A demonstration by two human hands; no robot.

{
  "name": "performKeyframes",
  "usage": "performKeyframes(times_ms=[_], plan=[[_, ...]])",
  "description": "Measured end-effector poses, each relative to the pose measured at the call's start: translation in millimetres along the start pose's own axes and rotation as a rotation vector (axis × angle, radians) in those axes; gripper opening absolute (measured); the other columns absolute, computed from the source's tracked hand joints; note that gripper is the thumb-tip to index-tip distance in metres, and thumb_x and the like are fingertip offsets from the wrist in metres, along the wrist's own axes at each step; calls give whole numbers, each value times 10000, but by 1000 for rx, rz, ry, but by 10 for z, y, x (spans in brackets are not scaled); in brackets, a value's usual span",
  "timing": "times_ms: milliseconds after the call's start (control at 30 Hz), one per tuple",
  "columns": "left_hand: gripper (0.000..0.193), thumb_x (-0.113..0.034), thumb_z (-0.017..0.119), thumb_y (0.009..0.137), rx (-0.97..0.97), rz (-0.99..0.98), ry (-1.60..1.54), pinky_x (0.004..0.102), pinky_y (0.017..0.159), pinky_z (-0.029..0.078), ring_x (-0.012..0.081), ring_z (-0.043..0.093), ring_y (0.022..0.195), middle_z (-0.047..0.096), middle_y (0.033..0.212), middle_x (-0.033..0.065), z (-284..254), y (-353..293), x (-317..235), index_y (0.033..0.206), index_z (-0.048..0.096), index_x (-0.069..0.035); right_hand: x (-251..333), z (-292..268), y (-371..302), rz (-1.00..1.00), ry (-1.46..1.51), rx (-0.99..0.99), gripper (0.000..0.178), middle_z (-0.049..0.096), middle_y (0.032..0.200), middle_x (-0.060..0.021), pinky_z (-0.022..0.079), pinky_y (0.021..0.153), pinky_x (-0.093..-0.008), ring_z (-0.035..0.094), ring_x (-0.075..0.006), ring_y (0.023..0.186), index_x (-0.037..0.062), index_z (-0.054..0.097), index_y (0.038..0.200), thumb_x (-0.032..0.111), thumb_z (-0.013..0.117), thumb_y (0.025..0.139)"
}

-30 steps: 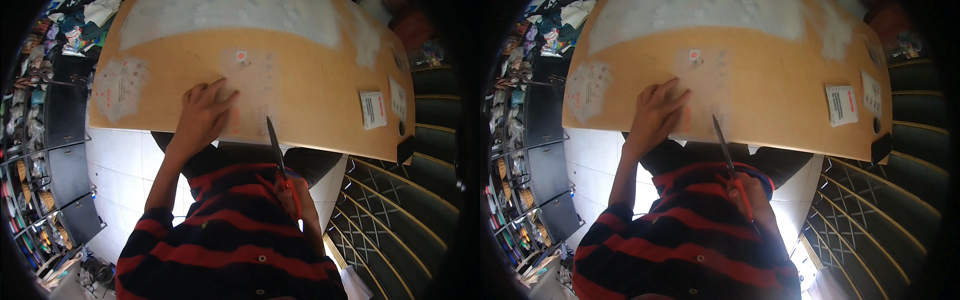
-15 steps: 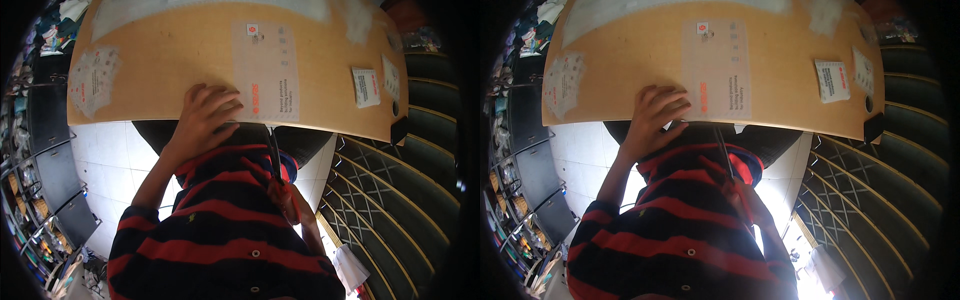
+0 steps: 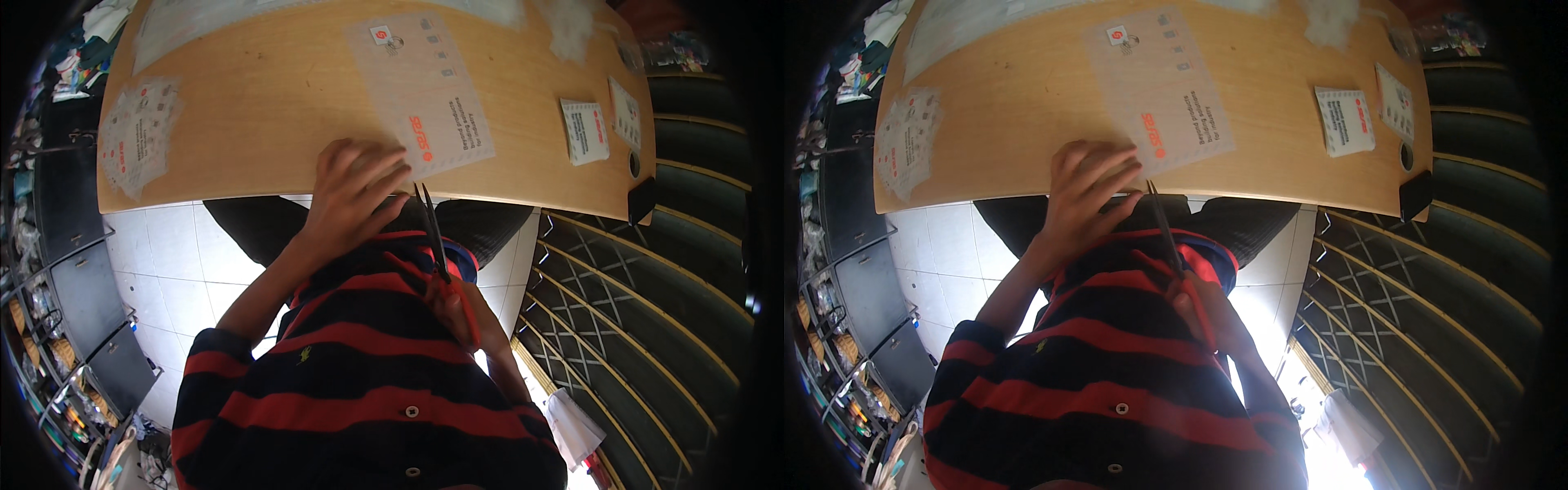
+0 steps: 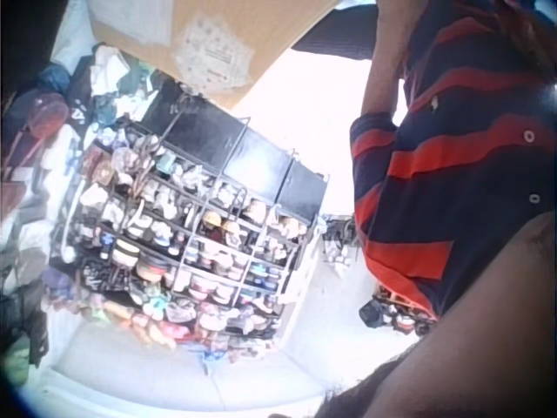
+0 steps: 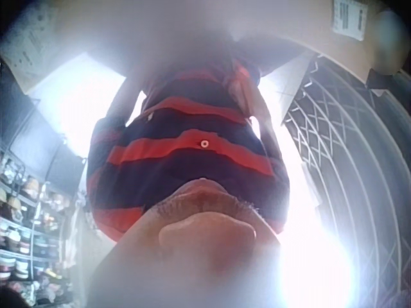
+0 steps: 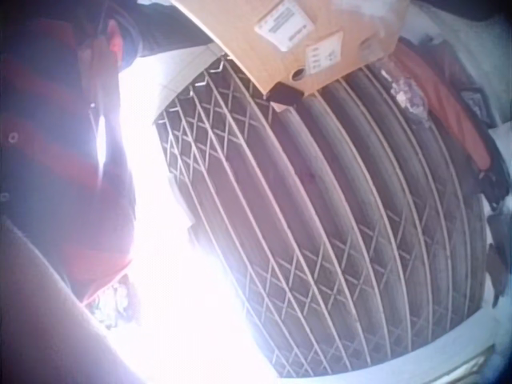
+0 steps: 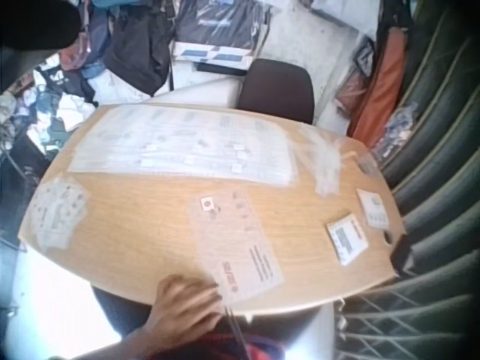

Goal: The person uses red-handled scissors to cut a large sheet of printed paper into smaller rectangular pieces on a wooden table. They repeatedly position the paper, make straight cuts, and separate the resulting pieces.

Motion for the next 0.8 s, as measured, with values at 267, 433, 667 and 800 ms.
performKeyframes(times_ms=[267, 433, 667, 800], plan=[[209, -80, 776, 740, -112, 42, -22, 511, 965, 430, 231, 602, 986, 677, 1060, 8, 113, -115, 25, 938, 709, -93, 77, -89, -116, 25, -63, 47, 619, 473, 576, 6, 331, 474, -254, 454, -93, 494, 5, 578, 900, 605, 437, 955], [222, -50, 788, 703, -121, 64, -4, 517, 950, 439, 214, 597, 901, 651, 975, 1, 103, -86, -27, 905, 712, -105, 55, -70, -51, 42, -32, 12, 639, 465, 549, 17, 321, 449, -239, 445, -75, 466, 3, 579, 890, 618, 423, 966], [262, -54, 803, 672, -148, 90, -39, 515, 938, 450, 221, 584, 860, 604, 942, 8, 181, -186, -68, 913, 722, -116, -1, -29, 118, 64, -42, -59, 669, 453, 511, 33, 307, 415, -220, 433, -49, 427, 0, 580, 876, 637, 403, 982], [274, -46, 805, 666, -147, 87, -36, 518, 935, 453, 220, 586, 853, 604, 945, 11, 167, -170, -76, 919, 724, -113, -37, -33, 155, -5, -141, -127, 661, 451, 492, 32, 305, 391, -215, 431, -58, 390, 0, 581, 832, 625, 430, 980]])
Point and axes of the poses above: each hand's wrist, its own y-axis towards the middle knuckle, its own z-axis out of the palm, x = y × z, the point moved 4 cm from there along y, towards the middle knuckle
